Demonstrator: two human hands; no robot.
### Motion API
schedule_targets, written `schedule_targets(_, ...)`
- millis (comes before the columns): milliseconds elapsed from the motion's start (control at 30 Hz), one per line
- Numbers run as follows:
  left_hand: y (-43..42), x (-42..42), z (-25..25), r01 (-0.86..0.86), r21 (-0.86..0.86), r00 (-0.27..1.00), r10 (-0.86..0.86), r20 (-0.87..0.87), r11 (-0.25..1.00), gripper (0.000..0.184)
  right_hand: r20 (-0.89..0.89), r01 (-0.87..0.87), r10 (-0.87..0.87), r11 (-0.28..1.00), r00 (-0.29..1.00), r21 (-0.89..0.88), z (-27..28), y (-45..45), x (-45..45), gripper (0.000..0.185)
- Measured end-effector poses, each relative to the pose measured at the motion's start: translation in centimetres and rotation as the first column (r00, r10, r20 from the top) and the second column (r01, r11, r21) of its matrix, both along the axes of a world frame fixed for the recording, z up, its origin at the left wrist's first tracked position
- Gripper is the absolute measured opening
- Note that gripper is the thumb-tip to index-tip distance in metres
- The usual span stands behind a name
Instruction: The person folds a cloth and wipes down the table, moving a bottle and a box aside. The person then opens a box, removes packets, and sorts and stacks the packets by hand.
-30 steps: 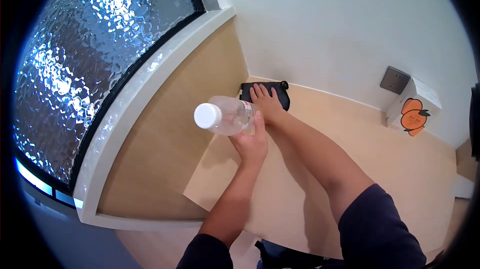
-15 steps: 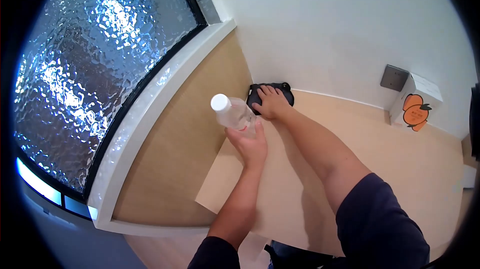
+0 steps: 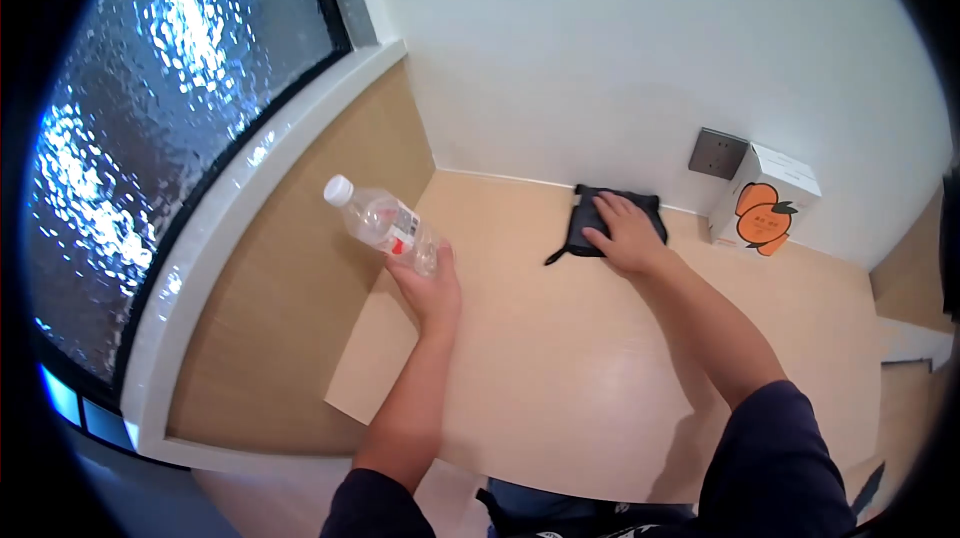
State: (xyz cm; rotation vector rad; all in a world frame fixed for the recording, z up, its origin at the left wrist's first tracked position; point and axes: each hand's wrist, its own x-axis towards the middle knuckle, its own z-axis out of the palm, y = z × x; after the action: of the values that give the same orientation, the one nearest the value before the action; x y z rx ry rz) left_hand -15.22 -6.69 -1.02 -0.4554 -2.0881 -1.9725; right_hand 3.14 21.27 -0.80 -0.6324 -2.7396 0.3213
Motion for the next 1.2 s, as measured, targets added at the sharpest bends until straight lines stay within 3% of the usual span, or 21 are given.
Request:
schedule_targets(67,0.2,0.7,-0.4,0.039,0.018,0.999,-0.039,0.000,0.999,0.085,-0.049,0.046,-0.043,0.997,0.998,0.060,-0.8,1.4,3.9,0.072)
schedule_targets(100,0.2,1.3,0.1,0.069,-0.008,0.991,-0.068,0.113,0.998,0.089,-0.049,0.048,-0.045,0.996,0.998,0.068,-0.6,1.4,5.6,0.071)
schedule_targets(167,1.2,1.4,-1.3,-0.028,-0.105,0.999,0.026,-0.024,0.994,0.088,-0.036,0.018,-0.015,0.996,0.999,0.090,-0.3,1.7,7.7,0.070)
schedule_targets(300,1.5,1.7,0.3,0.004,-0.134,0.999,0.001,0.034,0.991,0.079,0.080,0.043,-0.054,0.991,0.995,0.128,0.2,0.6,6.5,0.069)
schedule_targets(500,1.6,1.9,1.2,0.067,-0.157,0.993,-0.051,0.102,0.985,0.074,0.111,0.035,-0.053,0.986,0.992,0.163,-0.4,0.2,1.1,0.072)
schedule_targets(867,1.9,1.4,0.3,0.052,-0.123,0.999,-0.049,0.023,0.991,0.074,0.055,-0.195,0.188,0.963,0.981,0.185,-0.6,-5.7,-12.6,0.077)
schedule_targets(1067,2.5,1.4,-0.8,0.073,0.085,0.994,-0.080,0.081,0.994,0.078,0.116,-0.298,0.287,0.951,0.951,0.081,0.1,-9.7,-22.7,0.087)
schedule_targets(1200,2.1,0.5,-0.8,0.055,0.075,0.997,-0.059,0.054,0.996,0.084,0.084,-0.271,0.263,0.958,0.961,0.098,-0.5,-9.8,-26.3,0.086)
